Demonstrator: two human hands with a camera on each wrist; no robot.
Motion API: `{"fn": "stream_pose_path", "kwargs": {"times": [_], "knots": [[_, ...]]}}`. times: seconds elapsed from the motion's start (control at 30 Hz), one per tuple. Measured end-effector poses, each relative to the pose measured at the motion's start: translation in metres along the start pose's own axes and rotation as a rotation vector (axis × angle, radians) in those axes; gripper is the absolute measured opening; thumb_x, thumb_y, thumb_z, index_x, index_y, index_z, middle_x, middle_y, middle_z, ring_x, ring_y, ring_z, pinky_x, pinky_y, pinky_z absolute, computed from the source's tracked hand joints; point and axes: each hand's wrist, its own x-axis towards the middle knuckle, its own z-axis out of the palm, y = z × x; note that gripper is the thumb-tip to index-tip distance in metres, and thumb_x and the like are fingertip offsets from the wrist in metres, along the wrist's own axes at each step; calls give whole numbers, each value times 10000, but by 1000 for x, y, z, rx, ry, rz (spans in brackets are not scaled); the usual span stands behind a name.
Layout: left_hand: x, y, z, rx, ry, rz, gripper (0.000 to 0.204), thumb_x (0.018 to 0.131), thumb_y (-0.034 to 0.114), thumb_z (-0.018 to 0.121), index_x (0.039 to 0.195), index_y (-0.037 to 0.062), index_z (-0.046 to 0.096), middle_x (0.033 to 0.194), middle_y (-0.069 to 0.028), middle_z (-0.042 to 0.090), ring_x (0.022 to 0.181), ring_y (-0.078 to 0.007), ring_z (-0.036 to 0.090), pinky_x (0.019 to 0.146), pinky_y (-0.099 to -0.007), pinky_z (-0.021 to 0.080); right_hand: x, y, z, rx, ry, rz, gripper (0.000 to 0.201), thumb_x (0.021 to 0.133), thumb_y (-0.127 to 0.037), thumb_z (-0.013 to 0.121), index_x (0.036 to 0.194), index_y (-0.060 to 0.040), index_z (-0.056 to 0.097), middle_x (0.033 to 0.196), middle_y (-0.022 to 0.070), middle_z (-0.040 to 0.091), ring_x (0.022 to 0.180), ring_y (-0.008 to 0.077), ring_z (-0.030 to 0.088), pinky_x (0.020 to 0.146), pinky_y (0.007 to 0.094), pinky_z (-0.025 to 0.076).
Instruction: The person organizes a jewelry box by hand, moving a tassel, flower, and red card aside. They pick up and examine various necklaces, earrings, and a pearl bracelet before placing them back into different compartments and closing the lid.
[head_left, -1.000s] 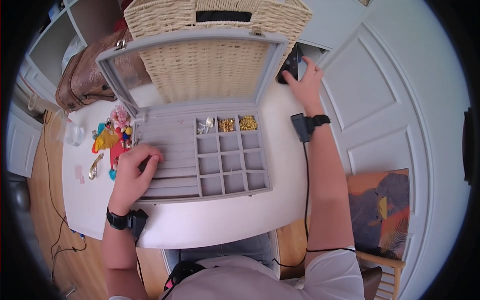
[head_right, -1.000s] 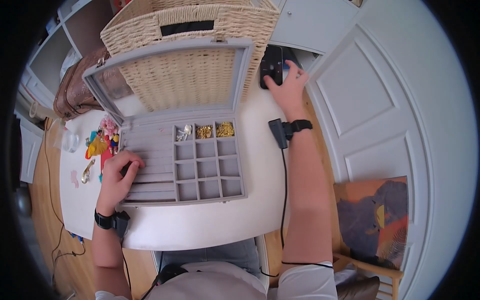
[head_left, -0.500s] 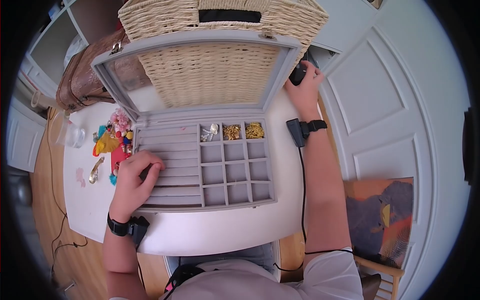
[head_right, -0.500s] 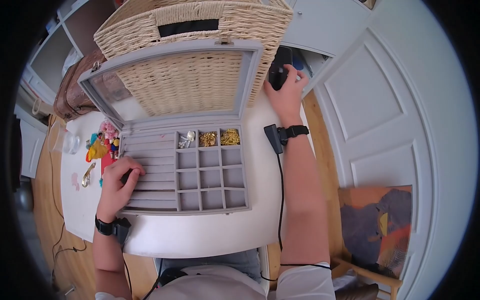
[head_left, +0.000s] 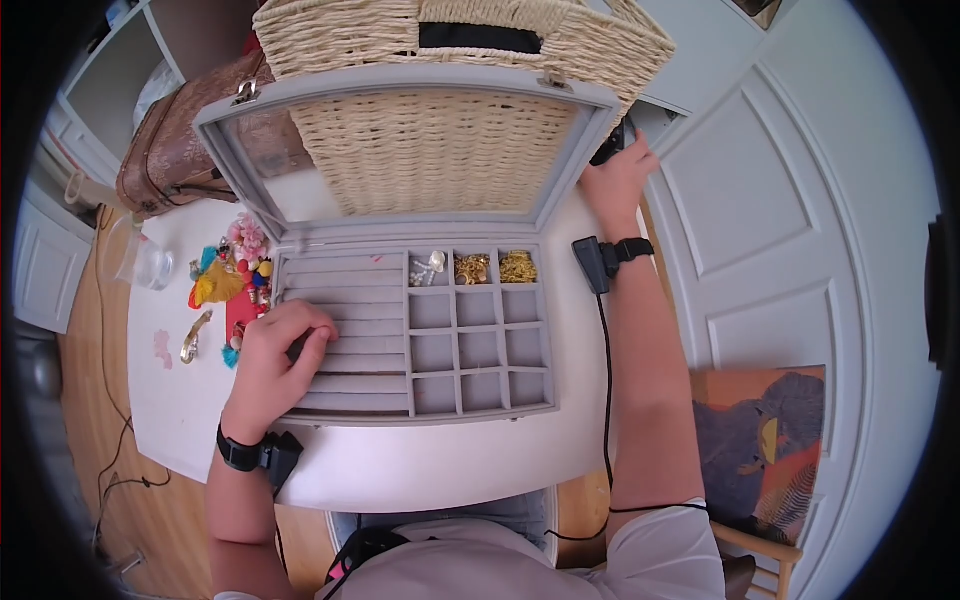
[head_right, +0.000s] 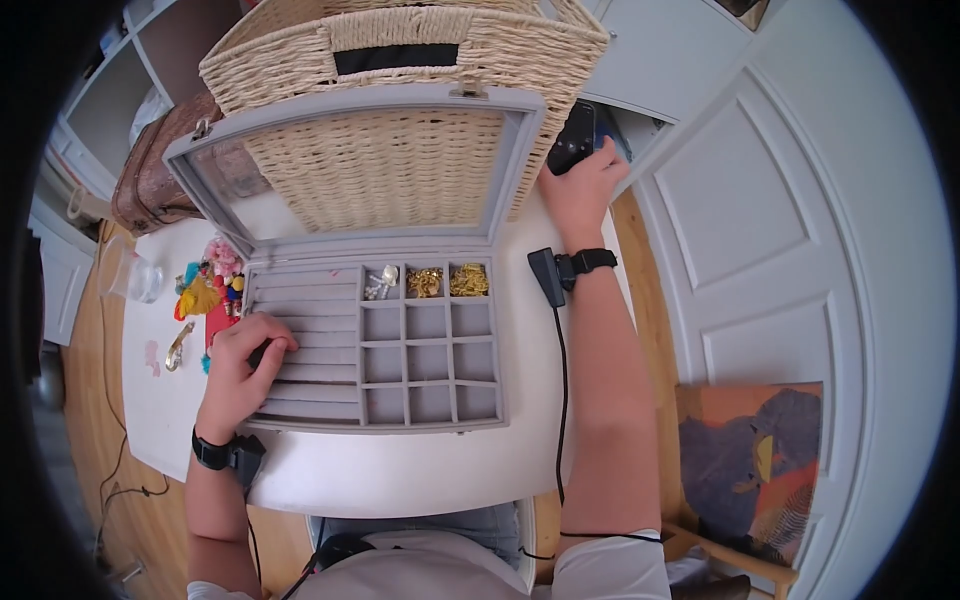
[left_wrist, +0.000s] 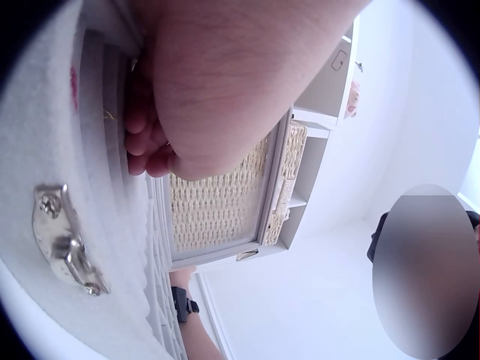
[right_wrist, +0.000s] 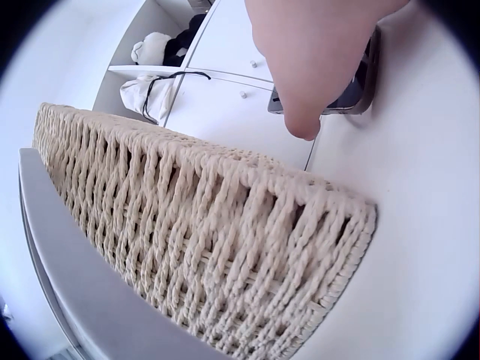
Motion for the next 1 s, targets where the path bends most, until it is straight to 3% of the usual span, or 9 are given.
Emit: {"fn": "stream_pose_path", "kwargs": {"times": [0.17, 0.23, 0.43, 1.0], "knots": [[0, 0, 0, 12, -3, -2, 49, 973, -16, 651, 955, -1, 695, 884, -126, 710, 815, -286, 695, 760, -360, 541, 1, -2, -2, -7, -16, 94, 1048, 846, -410, 929, 1559, 98, 352, 1497, 372, 384, 1376, 507, 441, 1178, 497, 433], [0, 2, -1, 11, -8, -14, 48, 971, -17, 662, 960, 0, 706, 895, -124, 709, 824, -291, 693, 759, -360, 542, 0, -2, -5, -23, -29, -25, 1029, 853, -388, 927, 1554, 103, 355, 1479, 374, 406, 1372, 508, 435, 1177, 514, 424], [0, 1, -1, 21, -12, -14, 48, 969, -17, 657, 965, 2, 701, 896, -120, 707, 822, -288, 688, 758, -361, 539, 0, -4, 0, 13, 44, -72, 999, 871, -313, 910, 1568, 101, 326, 1454, 370, 450, 1366, 510, 441, 1165, 528, 428], [1, 1, 1, 24, -5, 1, 42, 970, -14, 661, 963, 4, 698, 883, -119, 693, 789, -282, 663, 719, -365, 519, 13, -8, 5, 53, 68, 7, 1031, 839, -363, 942, 1537, 109, 347, 1434, 337, 474, 1341, 491, 501, 1147, 496, 459]]}}
